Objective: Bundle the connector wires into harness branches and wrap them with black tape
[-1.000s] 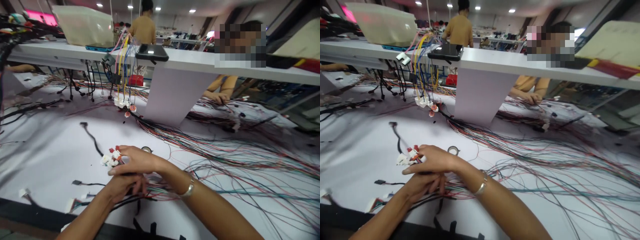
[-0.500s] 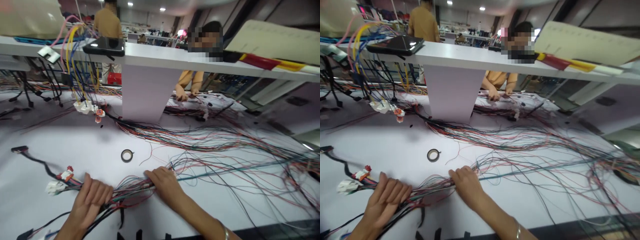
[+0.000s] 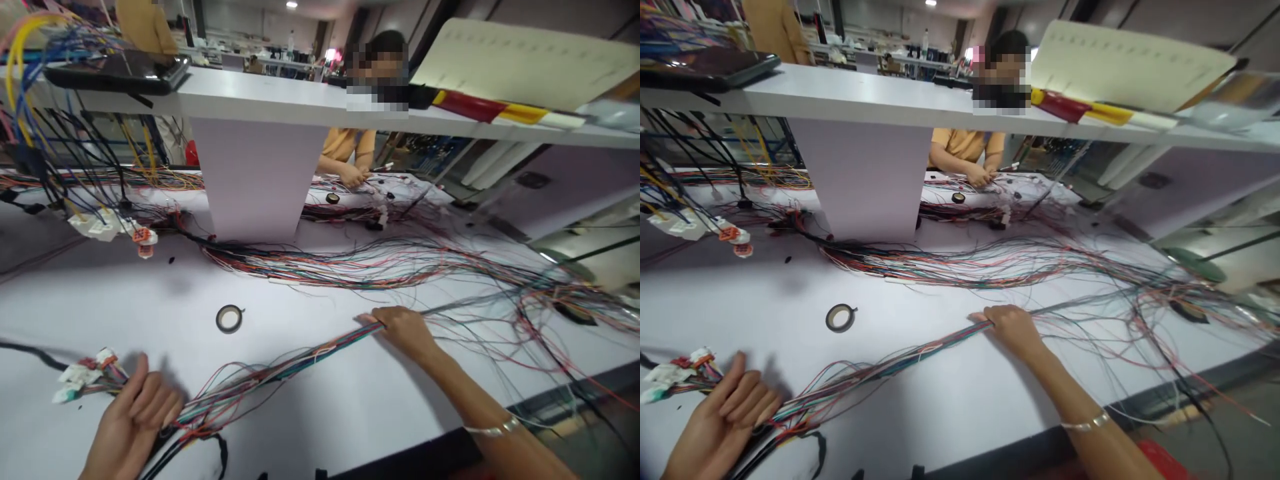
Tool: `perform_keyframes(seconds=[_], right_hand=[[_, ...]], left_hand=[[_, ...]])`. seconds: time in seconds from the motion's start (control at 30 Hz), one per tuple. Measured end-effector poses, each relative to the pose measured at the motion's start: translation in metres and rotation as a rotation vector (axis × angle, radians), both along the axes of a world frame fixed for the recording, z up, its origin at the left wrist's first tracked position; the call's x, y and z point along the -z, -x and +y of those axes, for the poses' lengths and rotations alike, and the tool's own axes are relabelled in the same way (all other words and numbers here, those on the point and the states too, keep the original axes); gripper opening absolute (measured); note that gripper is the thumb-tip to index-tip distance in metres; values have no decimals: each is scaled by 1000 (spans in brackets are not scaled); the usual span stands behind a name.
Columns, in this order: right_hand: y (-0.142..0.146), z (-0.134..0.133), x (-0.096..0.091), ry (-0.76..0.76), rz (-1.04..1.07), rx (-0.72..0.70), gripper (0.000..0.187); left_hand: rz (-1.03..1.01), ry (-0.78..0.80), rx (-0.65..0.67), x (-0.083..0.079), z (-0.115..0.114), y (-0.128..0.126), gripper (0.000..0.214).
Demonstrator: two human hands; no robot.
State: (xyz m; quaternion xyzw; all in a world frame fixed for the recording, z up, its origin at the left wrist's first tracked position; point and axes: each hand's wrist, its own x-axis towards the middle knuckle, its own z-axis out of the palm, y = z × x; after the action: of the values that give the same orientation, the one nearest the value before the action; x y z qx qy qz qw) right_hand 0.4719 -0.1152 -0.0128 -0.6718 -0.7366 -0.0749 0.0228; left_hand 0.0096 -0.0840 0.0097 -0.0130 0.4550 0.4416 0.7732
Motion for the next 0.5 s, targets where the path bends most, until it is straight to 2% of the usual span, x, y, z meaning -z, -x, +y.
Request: perform_keyframes(seconds=[0.17,0.3,0.4,0.47,0.5], right_hand=[[-24,-4,10,-17,3,57,59],[-31,-3,18,-37,21,125,54],[-35,-6,6,26,62,77,39],[-30,-12,-12,73,85,-25,23],[-24,-16,-21,69,86,-70,22]], left_hand=[[-32,69,33,9,4,-3,56],[-8,54,88,24,5,17,64],[30,57,70,34,4,30,69],[47,72,52,37,3,33,69],[56,70,39,37,2,32,69]])
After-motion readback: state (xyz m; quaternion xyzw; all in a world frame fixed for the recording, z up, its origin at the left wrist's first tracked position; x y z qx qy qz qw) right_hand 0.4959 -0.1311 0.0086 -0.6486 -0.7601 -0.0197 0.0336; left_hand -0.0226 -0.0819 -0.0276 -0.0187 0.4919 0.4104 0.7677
